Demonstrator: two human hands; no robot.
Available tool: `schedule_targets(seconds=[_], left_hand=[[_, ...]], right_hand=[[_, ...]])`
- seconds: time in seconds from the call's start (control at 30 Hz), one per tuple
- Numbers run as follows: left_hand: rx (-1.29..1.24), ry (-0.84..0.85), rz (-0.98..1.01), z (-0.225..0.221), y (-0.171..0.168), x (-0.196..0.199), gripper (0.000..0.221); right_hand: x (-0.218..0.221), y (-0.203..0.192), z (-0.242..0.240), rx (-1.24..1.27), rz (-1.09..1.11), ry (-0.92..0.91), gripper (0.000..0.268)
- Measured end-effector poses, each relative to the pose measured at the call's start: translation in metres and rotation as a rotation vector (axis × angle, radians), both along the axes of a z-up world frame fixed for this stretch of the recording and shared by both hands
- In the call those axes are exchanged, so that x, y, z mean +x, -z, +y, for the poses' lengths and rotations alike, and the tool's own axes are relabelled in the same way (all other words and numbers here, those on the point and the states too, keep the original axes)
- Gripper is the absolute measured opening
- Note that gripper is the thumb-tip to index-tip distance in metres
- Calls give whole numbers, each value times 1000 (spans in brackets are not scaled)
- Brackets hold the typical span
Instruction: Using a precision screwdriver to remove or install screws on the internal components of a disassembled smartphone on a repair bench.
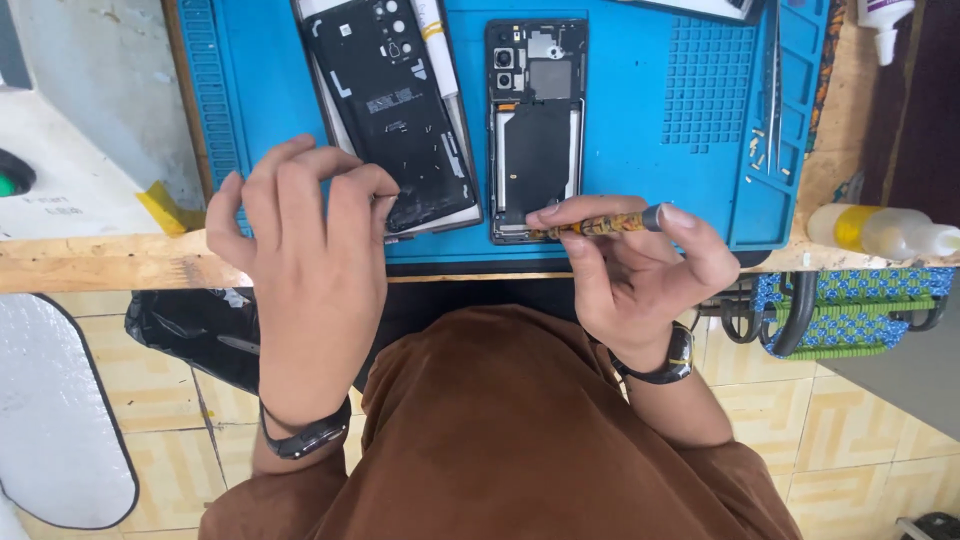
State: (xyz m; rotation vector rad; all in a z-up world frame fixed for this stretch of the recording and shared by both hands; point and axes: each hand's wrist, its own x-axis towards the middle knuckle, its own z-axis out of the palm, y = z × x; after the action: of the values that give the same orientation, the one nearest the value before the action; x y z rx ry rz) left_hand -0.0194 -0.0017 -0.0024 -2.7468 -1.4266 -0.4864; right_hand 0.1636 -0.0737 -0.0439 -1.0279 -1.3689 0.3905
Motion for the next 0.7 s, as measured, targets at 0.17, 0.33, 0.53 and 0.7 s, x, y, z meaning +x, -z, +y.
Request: schedule_targets(seconds=[0.17,0.33,0.53,0.7], left_hand=[[-43,31,-48,5,2,-4,13],[-63,40,-130,4,0,-2,12],[-123,165,-204,-1,-3,-3,16],[-13,158,-183,-3,11,-6,21]], right_hand=[[-2,-2,-2,-36,19,-1,56],[-2,-4,-2,-32,-72,28,58],[-1,-4,1,46,-233,48,58],[5,-3,-4,64,-317,18,66]])
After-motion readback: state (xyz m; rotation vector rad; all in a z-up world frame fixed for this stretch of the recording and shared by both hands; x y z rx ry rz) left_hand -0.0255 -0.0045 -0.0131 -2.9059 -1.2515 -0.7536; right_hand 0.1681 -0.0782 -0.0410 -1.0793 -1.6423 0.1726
